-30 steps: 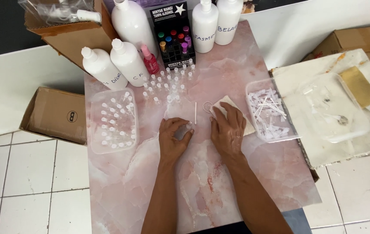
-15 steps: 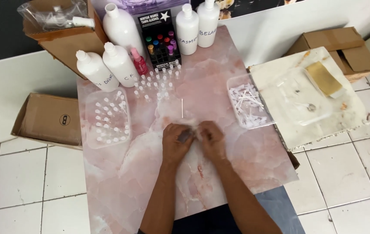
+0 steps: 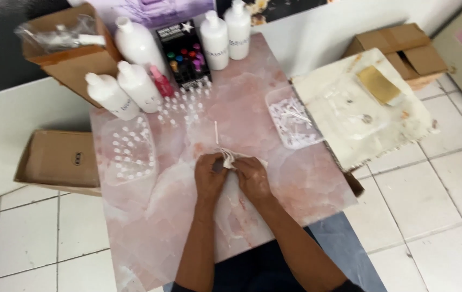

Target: The person assembles small glass vials by inserting cotton wicks into them. They use a small cloth to handle the wicks and place the assembled vials into a clear plastic tray on the table.

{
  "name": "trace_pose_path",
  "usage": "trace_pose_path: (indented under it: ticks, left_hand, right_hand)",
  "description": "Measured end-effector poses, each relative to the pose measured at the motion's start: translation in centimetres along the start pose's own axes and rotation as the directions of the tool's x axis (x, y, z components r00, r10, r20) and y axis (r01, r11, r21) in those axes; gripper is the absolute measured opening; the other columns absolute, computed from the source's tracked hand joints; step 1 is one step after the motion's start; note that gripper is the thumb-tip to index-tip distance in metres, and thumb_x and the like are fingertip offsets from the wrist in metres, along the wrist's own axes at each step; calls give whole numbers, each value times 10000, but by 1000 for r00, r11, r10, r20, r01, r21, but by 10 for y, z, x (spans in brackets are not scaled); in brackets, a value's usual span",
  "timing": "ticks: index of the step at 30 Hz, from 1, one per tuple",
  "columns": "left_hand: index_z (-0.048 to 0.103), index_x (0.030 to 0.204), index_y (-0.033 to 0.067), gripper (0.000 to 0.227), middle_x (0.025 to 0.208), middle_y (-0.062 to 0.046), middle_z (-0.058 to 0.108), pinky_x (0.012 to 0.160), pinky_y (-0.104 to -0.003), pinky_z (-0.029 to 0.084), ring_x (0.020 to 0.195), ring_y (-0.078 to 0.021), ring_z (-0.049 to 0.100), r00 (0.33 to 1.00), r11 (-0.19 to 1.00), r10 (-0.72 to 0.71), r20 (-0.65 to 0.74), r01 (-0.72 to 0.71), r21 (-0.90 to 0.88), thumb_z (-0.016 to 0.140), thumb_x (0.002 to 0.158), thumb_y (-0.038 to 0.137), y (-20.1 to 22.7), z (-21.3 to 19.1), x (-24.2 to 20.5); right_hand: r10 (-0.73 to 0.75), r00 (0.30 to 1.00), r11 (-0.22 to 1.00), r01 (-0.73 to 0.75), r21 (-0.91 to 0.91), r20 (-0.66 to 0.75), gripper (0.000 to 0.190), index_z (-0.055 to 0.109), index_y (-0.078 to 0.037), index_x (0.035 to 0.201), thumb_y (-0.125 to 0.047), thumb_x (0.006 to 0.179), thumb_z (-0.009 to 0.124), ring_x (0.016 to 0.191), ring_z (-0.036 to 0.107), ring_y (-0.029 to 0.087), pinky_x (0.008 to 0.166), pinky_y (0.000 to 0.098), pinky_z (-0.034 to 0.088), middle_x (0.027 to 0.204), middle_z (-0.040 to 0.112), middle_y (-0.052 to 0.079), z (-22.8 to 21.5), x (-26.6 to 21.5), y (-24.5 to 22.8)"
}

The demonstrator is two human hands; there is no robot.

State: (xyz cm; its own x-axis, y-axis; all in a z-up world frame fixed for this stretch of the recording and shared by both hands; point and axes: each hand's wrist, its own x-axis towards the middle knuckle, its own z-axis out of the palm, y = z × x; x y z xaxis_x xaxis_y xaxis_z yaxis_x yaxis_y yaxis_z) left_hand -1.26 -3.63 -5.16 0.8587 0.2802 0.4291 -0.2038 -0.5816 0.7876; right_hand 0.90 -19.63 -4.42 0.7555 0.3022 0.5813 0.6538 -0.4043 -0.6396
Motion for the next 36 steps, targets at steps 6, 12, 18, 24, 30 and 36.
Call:
trace_pose_path:
  ticks: [6, 12, 18, 24, 30, 36]
  left_hand:
    - [761, 1105, 129, 365, 1014, -56, 762, 1016, -403, 457, 1066, -280, 673, 998, 997, -68, 0, 68, 41, 858, 754, 126, -2, 0, -9]
    - [733, 1185, 87, 446, 1092, -103, 752, 1064, -458, 440, 1134, -321, 657, 999, 999, -46, 4, 46, -15, 776, 744, 27, 19, -9, -5]
    - [719, 1154, 12, 492, 1064, -152, 670, 977, -466, 499, 1003, -342, 655, 977, 991, 22, -210, -50, -126, 535, 720, -132, 27, -18, -5]
    - [760, 1013, 50, 178, 1021, -93, 651, 912, -403, 517, 965, -275, 644, 867, 982, 182, -464, -180, 48, 733, 844, 0, 70, 1, 18]
    - [737, 988, 76, 147, 991, -110, 672, 892, -445, 496, 954, -326, 651, 917, 941, 322, -234, -337, -24, 715, 856, 14, 108, 68, 75]
    - [736, 1058, 39, 235, 1200, -175, 607, 917, -428, 532, 993, -338, 635, 985, 974, 158, 67, -167, 150, 755, 825, 69, 92, 146, 97]
  right_hand:
    - [75, 969, 980, -28, -197, 236, 181, 764, -71, 1108, -104, 948, 685, 994, 671, 322, 862, 419, 552, 1128, 687, 136, -21, -2, -25]
    - [149, 929, 989, -134, -67, 340, 204, 750, -49, 1160, -69, 1013, 609, 1063, 690, 319, 954, 395, 542, 1159, 706, 175, -42, 11, -35]
    - [127, 969, 972, -164, 170, 210, 133, 789, -48, 1051, -45, 953, 700, 914, 736, 288, 803, 361, 609, 994, 756, 138, -53, 11, -24]
    - [159, 983, 938, -181, 296, 97, 131, 806, -50, 959, 31, 893, 726, 698, 729, 260, 613, 363, 587, 849, 778, 140, -81, 25, -18]
    - [151, 987, 982, -144, 126, -56, 106, 798, -40, 937, 17, 860, 752, 655, 708, 321, 551, 397, 545, 803, 753, 166, -123, 70, 42]
    - [152, 986, 966, -134, -221, 68, 179, 797, -80, 988, 23, 864, 717, 820, 738, 354, 703, 462, 597, 864, 761, 133, -133, 120, 140]
